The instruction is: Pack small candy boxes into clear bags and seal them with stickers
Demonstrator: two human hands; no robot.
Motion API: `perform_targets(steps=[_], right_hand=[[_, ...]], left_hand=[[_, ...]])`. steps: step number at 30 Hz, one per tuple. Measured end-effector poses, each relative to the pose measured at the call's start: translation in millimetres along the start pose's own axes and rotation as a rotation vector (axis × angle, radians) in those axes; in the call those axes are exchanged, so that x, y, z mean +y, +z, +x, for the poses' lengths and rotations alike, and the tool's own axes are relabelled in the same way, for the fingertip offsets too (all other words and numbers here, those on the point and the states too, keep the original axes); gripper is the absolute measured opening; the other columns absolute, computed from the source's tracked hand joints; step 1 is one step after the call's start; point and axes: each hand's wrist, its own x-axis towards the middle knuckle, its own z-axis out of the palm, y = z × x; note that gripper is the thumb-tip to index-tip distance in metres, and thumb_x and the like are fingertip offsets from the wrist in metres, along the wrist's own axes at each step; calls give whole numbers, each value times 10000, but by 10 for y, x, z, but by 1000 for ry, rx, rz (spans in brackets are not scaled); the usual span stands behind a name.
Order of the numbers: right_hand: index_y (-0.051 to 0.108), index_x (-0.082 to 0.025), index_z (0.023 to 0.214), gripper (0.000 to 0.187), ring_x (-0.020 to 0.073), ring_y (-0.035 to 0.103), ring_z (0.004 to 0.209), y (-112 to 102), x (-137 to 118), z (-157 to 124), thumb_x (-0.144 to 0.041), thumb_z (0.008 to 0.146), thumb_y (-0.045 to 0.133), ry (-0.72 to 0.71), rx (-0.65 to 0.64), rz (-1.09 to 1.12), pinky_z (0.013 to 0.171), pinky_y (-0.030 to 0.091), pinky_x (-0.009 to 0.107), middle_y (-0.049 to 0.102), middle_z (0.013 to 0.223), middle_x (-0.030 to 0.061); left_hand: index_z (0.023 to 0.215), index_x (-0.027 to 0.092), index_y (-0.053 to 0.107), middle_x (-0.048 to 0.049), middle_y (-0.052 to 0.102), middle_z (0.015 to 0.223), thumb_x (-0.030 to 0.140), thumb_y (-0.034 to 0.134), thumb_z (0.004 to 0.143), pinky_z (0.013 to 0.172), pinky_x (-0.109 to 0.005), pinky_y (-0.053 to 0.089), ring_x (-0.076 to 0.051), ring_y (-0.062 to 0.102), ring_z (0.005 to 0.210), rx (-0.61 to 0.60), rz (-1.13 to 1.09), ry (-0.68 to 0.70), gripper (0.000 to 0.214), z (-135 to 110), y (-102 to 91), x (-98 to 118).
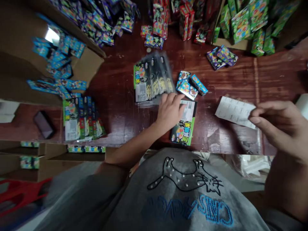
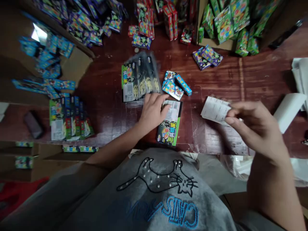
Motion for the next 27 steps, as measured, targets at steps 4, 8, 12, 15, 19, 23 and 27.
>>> perform_targets(steps=[4, 8, 12, 15, 19, 23, 27], right_hand=[[607, -458, 1419, 572, 216, 639, 777, 586, -159, 366, -408, 896, 832, -66, -228, 140, 729, 562, 401, 680, 912, 2], [538, -300, 1442, 568, 147, 629, 826, 961, -227, 610, -368, 943, 800, -73, -428, 202, 778, 541, 301, 660, 927, -20], [528, -258, 1419, 613, 137, 630, 815, 1111, -249, 625, -352, 895, 833, -7, -546, 200, 737, 533, 270, 661, 920, -33], [532, -264, 1418, 650, 153, 652, 821, 1206, -261, 608, -377, 864, 852, 5, -601, 173, 722, 543, 283, 671, 910, -34], [525, -306, 1481, 713, 186, 668, 842, 1321, -246, 602, -452, 862, 849, -14, -596, 46, 719, 564, 321, 681, 931, -17], [544, -357, 1540, 805, 275, 688, 962, 1385, -280, 495, -475, 823, 892, -145, -411, -146, 868, 594, 443, 714, 1011, 21], [488, -362, 1627, 704, 333, 674, 1046, 1467, -352, 309, -375, 971, 744, -334, -297, -415, 1089, 474, 616, 784, 1006, 33]], left_hand=[[1087, 196, 762, -116, 716, 1181, 267, 705, 990, 1109, -506, 473, -320, 622, 1179, -85, -97, 21, 133, -107, -2, -248], [999, 192, 741, -70, 767, 1080, 180, 723, 915, 1020, -427, 535, -249, 691, 1055, -185, -346, 44, 87, -253, -63, -241], [1055, 192, 749, -47, 813, 978, 165, 685, 910, 775, -311, 562, -175, 732, 834, -201, -681, -52, 161, -397, -164, -270], [1033, 188, 780, -62, 831, 999, 169, 696, 898, 726, -290, 563, -169, 747, 827, -172, -787, -46, 160, -444, -213, -269], [987, 189, 806, -70, 841, 993, 185, 714, 895, 718, -298, 573, -171, 752, 813, -167, -811, -48, 130, -462, -296, -231], [963, 190, 808, -68, 840, 966, 197, 725, 884, 727, -298, 581, -166, 750, 805, -160, -823, -49, 115, -496, -392, -246], [939, 188, 790, -63, 828, 924, 213, 733, 866, 712, -294, 582, -161, 738, 788, -155, -892, -53, 96, -535, -414, -281]])
